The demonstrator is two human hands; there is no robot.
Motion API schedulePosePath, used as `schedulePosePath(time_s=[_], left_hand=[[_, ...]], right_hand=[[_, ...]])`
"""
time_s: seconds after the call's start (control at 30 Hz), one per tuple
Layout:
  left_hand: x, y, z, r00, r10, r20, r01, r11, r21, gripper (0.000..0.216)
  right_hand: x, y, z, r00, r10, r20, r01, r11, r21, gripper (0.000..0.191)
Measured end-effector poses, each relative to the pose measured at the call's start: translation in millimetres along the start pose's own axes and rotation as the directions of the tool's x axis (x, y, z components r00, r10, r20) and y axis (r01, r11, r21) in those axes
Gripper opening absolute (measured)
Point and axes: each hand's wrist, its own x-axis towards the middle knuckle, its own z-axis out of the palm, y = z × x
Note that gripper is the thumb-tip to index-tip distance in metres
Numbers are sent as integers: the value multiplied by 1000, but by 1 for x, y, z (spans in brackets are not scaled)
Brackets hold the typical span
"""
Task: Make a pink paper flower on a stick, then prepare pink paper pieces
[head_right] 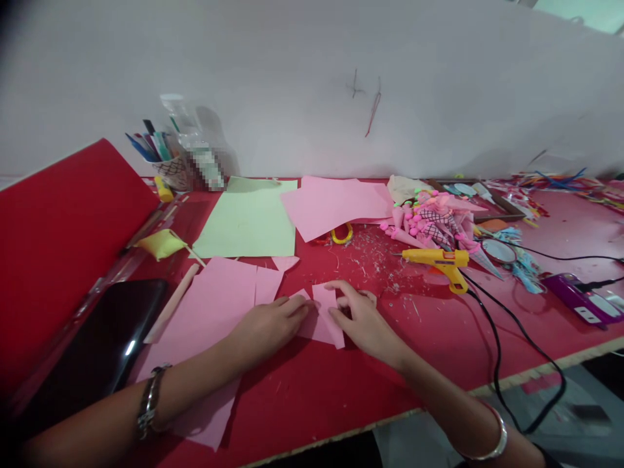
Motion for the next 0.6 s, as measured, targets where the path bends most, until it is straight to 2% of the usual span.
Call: schedulePosePath(time_s=[0.13,0.27,0.47,0.6], left_hand=[[0,2,2,1000,-10,17,10,1000,-8,32],[-3,4,4,1000,-26,7,26,999,-20,37],[-8,7,2,1000,-3,-4,2,996,-87,41],[-8,10,3,1000,-21,2,21,997,-79,42]], right_hand=[[-7,9,6,993,-64,-102,39,974,-223,19],[-12,20,8,986,-96,-139,49,950,-308,17],[-16,17,2,989,-2,-147,-32,974,-226,19],[-22,10,-1,997,75,-13,-76,991,-111,31]])
